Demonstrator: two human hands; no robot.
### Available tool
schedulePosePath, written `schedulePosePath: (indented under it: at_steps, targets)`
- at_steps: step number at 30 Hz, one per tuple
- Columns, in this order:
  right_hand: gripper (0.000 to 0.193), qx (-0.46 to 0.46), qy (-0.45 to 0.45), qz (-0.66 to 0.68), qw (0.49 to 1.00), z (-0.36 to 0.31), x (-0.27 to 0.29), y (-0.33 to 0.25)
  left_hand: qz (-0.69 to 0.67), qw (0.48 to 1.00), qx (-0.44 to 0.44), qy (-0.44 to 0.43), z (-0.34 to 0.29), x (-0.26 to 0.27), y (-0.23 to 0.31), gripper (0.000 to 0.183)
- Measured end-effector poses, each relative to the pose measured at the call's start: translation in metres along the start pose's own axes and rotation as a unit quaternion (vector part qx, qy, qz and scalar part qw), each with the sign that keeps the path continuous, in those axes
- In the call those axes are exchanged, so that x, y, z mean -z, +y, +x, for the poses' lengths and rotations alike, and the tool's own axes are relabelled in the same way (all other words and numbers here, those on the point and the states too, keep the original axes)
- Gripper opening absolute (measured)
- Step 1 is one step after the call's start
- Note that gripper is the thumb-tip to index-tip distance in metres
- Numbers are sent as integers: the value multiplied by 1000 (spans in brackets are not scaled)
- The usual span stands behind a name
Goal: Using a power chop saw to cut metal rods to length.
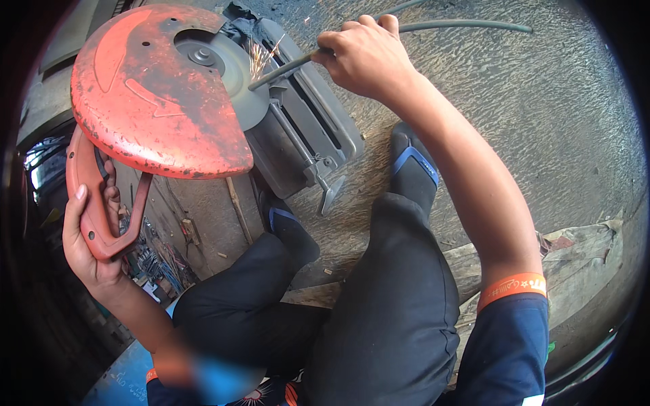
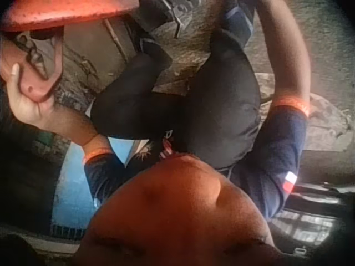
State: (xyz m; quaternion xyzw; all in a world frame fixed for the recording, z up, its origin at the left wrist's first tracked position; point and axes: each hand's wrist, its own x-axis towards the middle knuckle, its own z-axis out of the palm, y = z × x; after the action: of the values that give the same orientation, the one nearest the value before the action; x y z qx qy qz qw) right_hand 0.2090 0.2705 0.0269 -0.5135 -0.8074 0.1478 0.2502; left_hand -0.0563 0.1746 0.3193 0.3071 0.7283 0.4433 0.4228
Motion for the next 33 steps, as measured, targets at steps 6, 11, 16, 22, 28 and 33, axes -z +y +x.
schedulePosePath:
  at_steps: [6,11,16,22,28,33]
  targets:
    - [20,0,25,-20,999,0,2,-3,2,1000,0,-6,1,3,-1,53]
    - [20,15,24,-38,999,0,14,-12,-9,1000,9,-5,-1,0,0,53]
    - [19,7,25,-50,998,4,15,-18,-23,1000,9,0,-1,2,1,54]
    - [17,21,40,-71,996,1,16,-17,-33,999,11,-11,-1,0,1,54]
    - [17,34,56,-103,992,0,16,-19,-33,999,10,-4,-1,0,1,55]
    - [16,23,79,-71,994,2,17,-19,-20,999,16,-22,0,5,1,55]
